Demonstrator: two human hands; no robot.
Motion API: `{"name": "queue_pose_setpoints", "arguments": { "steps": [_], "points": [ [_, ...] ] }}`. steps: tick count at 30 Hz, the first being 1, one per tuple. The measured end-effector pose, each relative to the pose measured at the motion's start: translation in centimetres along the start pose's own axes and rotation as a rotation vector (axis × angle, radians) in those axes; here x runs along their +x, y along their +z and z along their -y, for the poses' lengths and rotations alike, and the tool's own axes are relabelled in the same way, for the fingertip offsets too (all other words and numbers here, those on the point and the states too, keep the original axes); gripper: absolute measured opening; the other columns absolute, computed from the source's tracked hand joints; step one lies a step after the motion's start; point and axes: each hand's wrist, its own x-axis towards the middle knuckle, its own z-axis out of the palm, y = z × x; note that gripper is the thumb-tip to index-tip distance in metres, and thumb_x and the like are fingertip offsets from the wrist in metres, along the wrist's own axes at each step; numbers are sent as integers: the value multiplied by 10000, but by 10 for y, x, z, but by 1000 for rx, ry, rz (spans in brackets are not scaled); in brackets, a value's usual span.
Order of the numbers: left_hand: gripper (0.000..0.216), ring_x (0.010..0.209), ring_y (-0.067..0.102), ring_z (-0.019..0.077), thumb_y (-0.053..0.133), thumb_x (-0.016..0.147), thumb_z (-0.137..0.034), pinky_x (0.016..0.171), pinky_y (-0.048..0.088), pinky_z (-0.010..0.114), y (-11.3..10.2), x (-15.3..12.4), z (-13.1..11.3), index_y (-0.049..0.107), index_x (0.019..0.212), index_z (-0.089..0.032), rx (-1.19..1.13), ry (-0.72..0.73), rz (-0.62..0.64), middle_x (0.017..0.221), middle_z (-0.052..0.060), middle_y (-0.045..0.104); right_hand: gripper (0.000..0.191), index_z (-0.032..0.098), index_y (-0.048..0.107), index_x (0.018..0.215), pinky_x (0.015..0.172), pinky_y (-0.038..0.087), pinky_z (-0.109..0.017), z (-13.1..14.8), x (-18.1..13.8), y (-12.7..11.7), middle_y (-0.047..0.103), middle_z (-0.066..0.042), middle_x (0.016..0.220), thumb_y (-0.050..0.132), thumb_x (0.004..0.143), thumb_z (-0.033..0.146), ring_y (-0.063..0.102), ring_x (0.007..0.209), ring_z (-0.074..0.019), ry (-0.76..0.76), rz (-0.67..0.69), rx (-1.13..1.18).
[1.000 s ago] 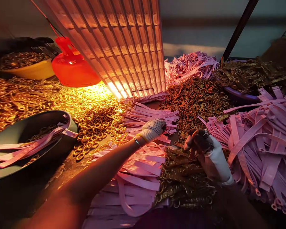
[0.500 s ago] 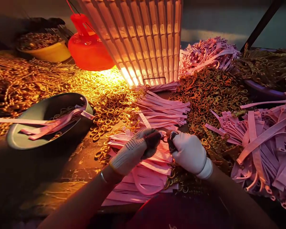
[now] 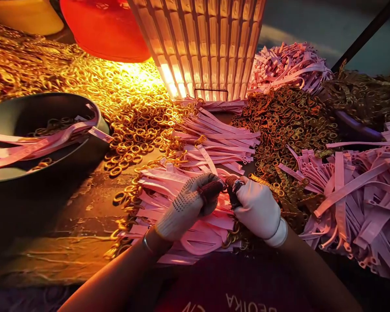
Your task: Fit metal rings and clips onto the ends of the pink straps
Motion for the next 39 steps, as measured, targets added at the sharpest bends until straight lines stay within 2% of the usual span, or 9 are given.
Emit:
{"name": "queue_pose_setpoints", "arguments": {
  "steps": [6, 10, 13, 16, 21, 24, 31, 35, 39],
  "points": [
    [237, 637, 550, 132, 522, 966, -347, 602, 388, 250, -9, 3, -5, 619, 825, -183, 738, 364, -42, 720, 10, 619, 191, 117, 663, 934, 577, 343, -321, -5, -7, 14, 598, -94, 718, 483, 946, 181, 523, 633, -205, -91, -182, -32],
    [212, 679, 606, 173, 525, 934, -292, 639, 394, 280, -18, 7, 2, 694, 870, -182, 1029, 436, 31, 798, 51, 714, 286, 112, 661, 1092, 602, 411, -323, -9, -8, 18, 654, -120, 855, 505, 853, 128, 560, 689, -221, -140, -201, 24],
    [244, 663, 605, 164, 534, 947, -337, 639, 412, 270, -22, 8, 7, 702, 859, -183, 920, 371, 107, 792, 40, 725, 406, 125, 635, 1194, 672, 473, -331, -8, -7, 9, 688, -133, 972, 520, 805, 97, 619, 779, -242, -99, -146, 122],
    [318, 637, 579, 155, 525, 959, -391, 617, 408, 260, -21, 5, 8, 677, 777, -179, 803, 332, 14, 713, 27, 692, 324, 149, 626, 1186, 755, 496, -315, -4, -3, -9, 712, -133, 1048, 558, 869, 144, 664, 883, -240, -36, 28, 192],
    [267, 674, 602, 163, 538, 931, -323, 639, 407, 263, -13, -3, 13, 678, 760, -174, 824, 392, -81, 726, 32, 695, 82, 170, 636, 911, 585, 414, -306, 2, 3, -18, 721, -95, 800, 608, 837, 147, 672, 697, -231, 56, 298, 31],
    [249, 712, 621, 171, 530, 924, -302, 670, 432, 263, -13, -5, 18, 688, 779, -177, 832, 427, -65, 768, 40, 717, 61, 168, 606, 860, 511, 311, -314, 7, -3, -9, 690, -84, 706, 574, 829, 125, 620, 589, -207, -44, 210, -51],
    [247, 686, 636, 179, 527, 909, -323, 670, 480, 269, -18, -10, 12, 700, 791, -192, 860, 523, -50, 748, 54, 728, 195, 193, 510, 848, 476, 162, -343, 16, -17, -6, 557, -15, 574, 382, 945, 82, 433, 445, -157, -225, -258, -109],
    [230, 769, 680, 207, 529, 889, -335, 711, 503, 287, -14, -16, 3, 715, 866, -202, 877, 580, -70, 851, 70, 764, 178, 175, 512, 895, 465, 175, -328, 21, -16, -10, 555, -8, 592, 371, 981, 109, 440, 453, -142, -174, -251, -82],
    [189, 590, 583, 159, 520, 881, -282, 578, 440, 253, 0, -20, -3, 666, 792, -201, 865, 531, -156, 681, 16, 683, 182, 125, 569, 1109, 483, 313, -313, 25, -16, -10, 648, -57, 743, 462, 975, 185, 554, 565, -174, 29, -161, -11]
  ]
}}
